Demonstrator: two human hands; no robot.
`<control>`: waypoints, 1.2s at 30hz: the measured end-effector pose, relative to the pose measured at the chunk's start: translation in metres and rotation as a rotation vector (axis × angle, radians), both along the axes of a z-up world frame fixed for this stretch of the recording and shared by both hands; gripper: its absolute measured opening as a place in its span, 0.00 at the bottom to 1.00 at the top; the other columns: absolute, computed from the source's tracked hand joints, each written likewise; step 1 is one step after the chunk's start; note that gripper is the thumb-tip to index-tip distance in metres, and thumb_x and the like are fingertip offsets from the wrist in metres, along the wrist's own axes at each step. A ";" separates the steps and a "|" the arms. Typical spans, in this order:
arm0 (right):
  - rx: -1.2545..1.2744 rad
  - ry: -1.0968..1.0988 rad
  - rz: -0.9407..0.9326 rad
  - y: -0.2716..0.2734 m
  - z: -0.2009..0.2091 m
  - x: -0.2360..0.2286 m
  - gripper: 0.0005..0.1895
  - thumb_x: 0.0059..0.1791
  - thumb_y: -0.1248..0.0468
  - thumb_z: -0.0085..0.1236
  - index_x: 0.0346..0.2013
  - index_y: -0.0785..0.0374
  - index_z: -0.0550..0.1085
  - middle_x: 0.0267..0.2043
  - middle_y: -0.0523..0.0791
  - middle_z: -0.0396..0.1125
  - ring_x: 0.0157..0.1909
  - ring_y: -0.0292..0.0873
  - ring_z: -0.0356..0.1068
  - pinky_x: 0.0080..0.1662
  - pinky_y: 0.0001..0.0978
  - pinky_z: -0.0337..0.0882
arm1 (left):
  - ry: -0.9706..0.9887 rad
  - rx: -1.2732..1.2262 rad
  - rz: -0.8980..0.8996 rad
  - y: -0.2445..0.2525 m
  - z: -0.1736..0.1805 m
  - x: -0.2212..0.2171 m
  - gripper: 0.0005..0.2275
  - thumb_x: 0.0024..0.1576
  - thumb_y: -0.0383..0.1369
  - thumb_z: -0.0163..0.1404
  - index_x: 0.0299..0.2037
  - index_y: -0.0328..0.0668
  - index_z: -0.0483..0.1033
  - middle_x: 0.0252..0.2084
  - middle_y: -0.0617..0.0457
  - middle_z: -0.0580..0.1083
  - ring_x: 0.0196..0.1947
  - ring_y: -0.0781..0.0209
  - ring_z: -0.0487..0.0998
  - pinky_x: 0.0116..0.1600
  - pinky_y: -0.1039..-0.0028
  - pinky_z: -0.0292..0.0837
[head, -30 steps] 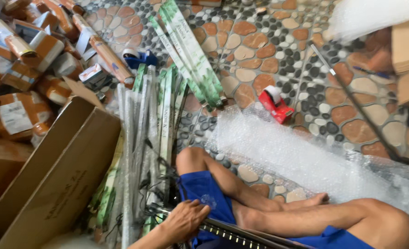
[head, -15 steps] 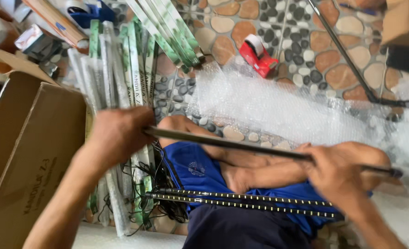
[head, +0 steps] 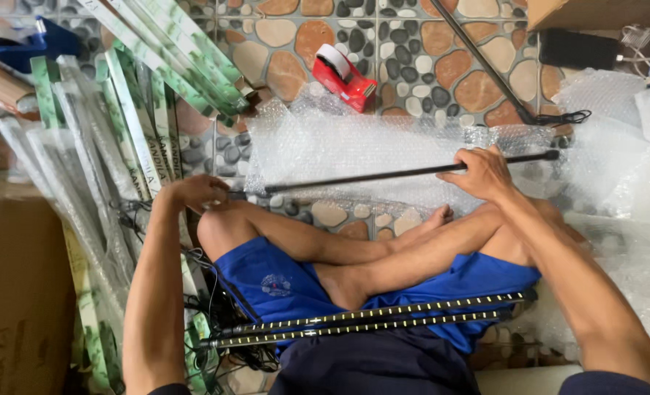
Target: The person wraps individual LED light bars in bubble wrap and secures them with tape while sitting on the floor.
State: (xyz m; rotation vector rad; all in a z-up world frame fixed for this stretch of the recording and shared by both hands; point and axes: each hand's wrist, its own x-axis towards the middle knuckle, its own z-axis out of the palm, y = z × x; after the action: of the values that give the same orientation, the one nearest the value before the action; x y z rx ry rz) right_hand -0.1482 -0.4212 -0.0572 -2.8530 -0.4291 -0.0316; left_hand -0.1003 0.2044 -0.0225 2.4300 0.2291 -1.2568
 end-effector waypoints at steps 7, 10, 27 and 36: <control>-0.070 0.118 -0.018 0.019 -0.047 0.025 0.17 0.43 0.43 0.65 0.25 0.50 0.74 0.33 0.38 0.70 0.45 0.45 0.73 0.50 0.41 0.67 | 0.139 -0.761 0.733 -0.045 -0.032 0.045 0.38 0.57 0.51 0.52 0.74 0.38 0.59 0.77 0.30 0.56 0.76 0.33 0.58 0.60 0.42 0.68; -0.106 0.151 0.024 0.013 -0.063 0.024 0.16 0.44 0.44 0.63 0.26 0.50 0.75 0.39 0.38 0.70 0.48 0.43 0.71 0.49 0.39 0.68 | -0.125 -0.636 0.908 -0.079 -0.068 0.062 0.38 0.59 0.53 0.64 0.69 0.33 0.63 0.55 0.28 0.69 0.53 0.29 0.78 0.45 0.30 0.79; -0.101 0.378 -0.041 0.017 -0.052 0.013 0.16 0.44 0.45 0.64 0.28 0.53 0.79 0.42 0.40 0.71 0.52 0.49 0.72 0.51 0.47 0.72 | -0.854 -0.585 0.583 -0.101 -0.066 0.065 0.15 0.47 0.30 0.63 0.43 0.36 0.79 0.36 0.48 0.72 0.38 0.52 0.73 0.45 0.67 0.70; -0.318 0.476 -0.154 0.000 -0.031 0.013 0.19 0.48 0.40 0.57 0.34 0.50 0.82 0.48 0.38 0.72 0.57 0.46 0.71 0.57 0.45 0.69 | -0.932 0.108 0.070 -0.119 -0.076 0.000 0.44 0.56 0.54 0.60 0.80 0.51 0.53 0.69 0.31 0.60 0.69 0.28 0.60 0.66 0.40 0.57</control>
State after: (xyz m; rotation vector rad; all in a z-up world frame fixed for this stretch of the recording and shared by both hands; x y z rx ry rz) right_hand -0.1350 -0.4211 -0.0885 -3.0486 -0.1204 0.7304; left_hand -0.1003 0.0851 -0.0981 2.7730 0.1054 0.0009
